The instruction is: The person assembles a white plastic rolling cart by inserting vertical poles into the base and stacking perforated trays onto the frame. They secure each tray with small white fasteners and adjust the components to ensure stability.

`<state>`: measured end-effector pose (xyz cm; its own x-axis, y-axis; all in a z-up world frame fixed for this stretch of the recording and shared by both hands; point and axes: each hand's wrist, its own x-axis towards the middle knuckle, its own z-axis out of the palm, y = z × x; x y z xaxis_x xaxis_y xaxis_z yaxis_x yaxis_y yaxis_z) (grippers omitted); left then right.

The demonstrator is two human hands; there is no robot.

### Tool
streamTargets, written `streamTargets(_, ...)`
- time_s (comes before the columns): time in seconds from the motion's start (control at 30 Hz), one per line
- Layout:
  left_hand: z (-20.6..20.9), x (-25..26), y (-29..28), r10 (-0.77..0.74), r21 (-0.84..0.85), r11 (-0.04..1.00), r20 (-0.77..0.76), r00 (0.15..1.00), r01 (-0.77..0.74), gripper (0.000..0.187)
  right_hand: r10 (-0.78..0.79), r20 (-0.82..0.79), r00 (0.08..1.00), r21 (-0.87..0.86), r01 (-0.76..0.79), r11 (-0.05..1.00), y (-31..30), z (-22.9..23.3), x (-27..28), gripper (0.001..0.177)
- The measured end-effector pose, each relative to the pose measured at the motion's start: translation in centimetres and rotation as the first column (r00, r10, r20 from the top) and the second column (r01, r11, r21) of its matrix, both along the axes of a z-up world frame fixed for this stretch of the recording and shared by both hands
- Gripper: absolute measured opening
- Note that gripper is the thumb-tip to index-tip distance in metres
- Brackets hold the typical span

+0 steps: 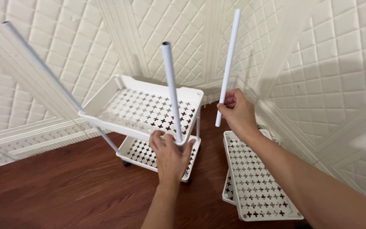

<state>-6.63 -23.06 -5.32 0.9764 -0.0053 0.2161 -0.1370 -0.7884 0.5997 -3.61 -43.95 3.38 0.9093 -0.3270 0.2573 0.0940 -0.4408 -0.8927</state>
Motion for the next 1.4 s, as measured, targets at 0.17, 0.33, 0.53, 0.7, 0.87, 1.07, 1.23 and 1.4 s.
streamTargets(0.17, -0.7, -0.7, 5.0, 0.031, -0.080, 0.997, 0.148, 0.989, -0.019, 0.044, 0.035, -0.023, 0.999, -0.024, -0.036, 0.999, 2.4, 0.9, 0.3, 0.026)
streamTargets(0.33, -2.2, -1.4, 9.0, 0.173, -0.065, 0.984, 0.139, 0.975, -0.166, 0.062, 0.091, 0.002, 0.996, -0.085, -0.091, 0.992, 3.6, 1.7, 1.0, 0.028)
streamTargets(0.53, -3.0, -3.8, 4.4, 0.094, -0.019, 0.995, 0.513, 0.853, -0.098, 0.045, 0.185, 0.073, 0.980, -0.050, -0.182, 0.982, 5.6, 1.6, 1.4, 0.026)
streamTargets(0.7, -0.3, 3.0, 0.2, 0.001, 0.000, 1.000, 0.542, 0.840, -0.001, 0.039, 0.267, 0.057, 0.962, 0.026, -0.269, 0.963, 7.1, 1.6, 1.7, 0.027)
streamTargets(0.87, 0.7, 6.5, 0.7, 0.056, -0.030, 0.998, 0.254, 0.966, -0.050, 0.023, 0.293, -0.069, 0.954, 0.002, -0.294, 0.956, 8.8, 3.0, 2.5, 0.036)
streamTargets(1.07, 0.0, 6.3, 2.3, 0.042, -0.119, 0.993, 0.311, 0.949, -0.005, 0.021, 0.362, -0.114, 0.925, 0.056, -0.358, 0.932, 10.1, 3.0, 2.9, 0.023)
streamTargets(1.23, 0.6, 5.7, 3.0, 0.020, -0.114, 0.993, 0.238, 0.971, 0.008, 0.021, 0.395, -0.105, 0.913, -0.155, -0.408, 0.900, 11.2, 3.0, 2.8, 0.030)
streamTargets(1.4, 1.3, 4.8, 3.8, -0.020, -0.118, 0.992, 0.243, 0.970, 0.050, 0.022, 0.448, -0.159, 0.880, -0.277, -0.475, 0.835, 11.6, 4.1, 2.5, 0.045)
